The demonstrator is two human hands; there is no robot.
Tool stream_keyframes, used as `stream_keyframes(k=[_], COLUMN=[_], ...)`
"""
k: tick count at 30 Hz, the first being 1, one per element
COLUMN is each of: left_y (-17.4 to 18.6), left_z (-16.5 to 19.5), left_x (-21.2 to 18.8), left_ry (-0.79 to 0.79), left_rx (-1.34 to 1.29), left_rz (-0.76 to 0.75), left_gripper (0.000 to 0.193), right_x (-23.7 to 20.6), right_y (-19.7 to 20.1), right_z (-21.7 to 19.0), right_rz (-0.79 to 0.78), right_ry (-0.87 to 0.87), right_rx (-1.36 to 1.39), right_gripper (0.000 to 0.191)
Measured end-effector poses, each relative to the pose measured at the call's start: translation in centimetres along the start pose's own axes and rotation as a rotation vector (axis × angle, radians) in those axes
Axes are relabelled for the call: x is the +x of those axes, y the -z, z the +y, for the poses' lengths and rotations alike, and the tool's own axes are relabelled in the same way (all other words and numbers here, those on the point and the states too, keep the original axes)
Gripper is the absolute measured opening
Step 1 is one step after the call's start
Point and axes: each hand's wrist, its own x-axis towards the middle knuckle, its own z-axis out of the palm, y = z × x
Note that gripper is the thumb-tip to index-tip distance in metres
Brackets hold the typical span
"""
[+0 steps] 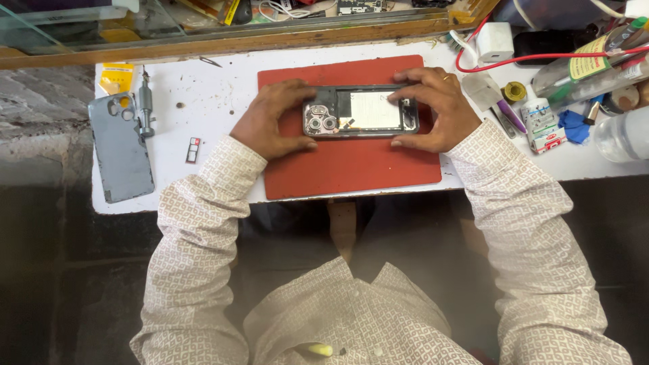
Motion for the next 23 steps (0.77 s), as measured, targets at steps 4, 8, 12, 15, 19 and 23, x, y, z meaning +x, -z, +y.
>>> stream_keyframes(k=[4, 8, 12, 15, 19, 23], left_y=[-0.5, -0.3, 0.2, 0.0, -1.2, -2.9], left_z=[0.4, 1.0, 1.9, 2.7, 3.4, 3.2], left_x=[0.3, 0.2, 0.1, 0.4, 0.6, 0.4], left_ry=[-0.020, -0.062, -0.134, -0.207, -0.195, -0.192], left_rx=[0.078, 0.092, 0.104, 0.184, 0.212, 0.313], left_rz=[-0.003, 0.027, 0.106, 0.130, 0.103, 0.103], left_gripper=[0.097, 0.082, 0.046, 0.023, 0.017, 0.018], right_x=[0.2, 0.2, 0.2, 0.1, 0.2, 0.0], right_y=[-0.3, -0.3, -0.4, -0.4, -0.4, -0.4], right_z=[-0.1, 0.2, 0.2, 0.2, 0.2, 0.3], right_rz=[-0.006, -0.009, 0.000, 0.000, 0.007, -0.003], right_ry=[0.005, 0.003, 0.007, -0.005, 0.014, -0.019], right_rx=[-0.033, -0.039, -0.054, -0.035, -0.038, -0.044], right_gripper=[0.068, 0.071, 0.072, 0.071, 0.071, 0.070])
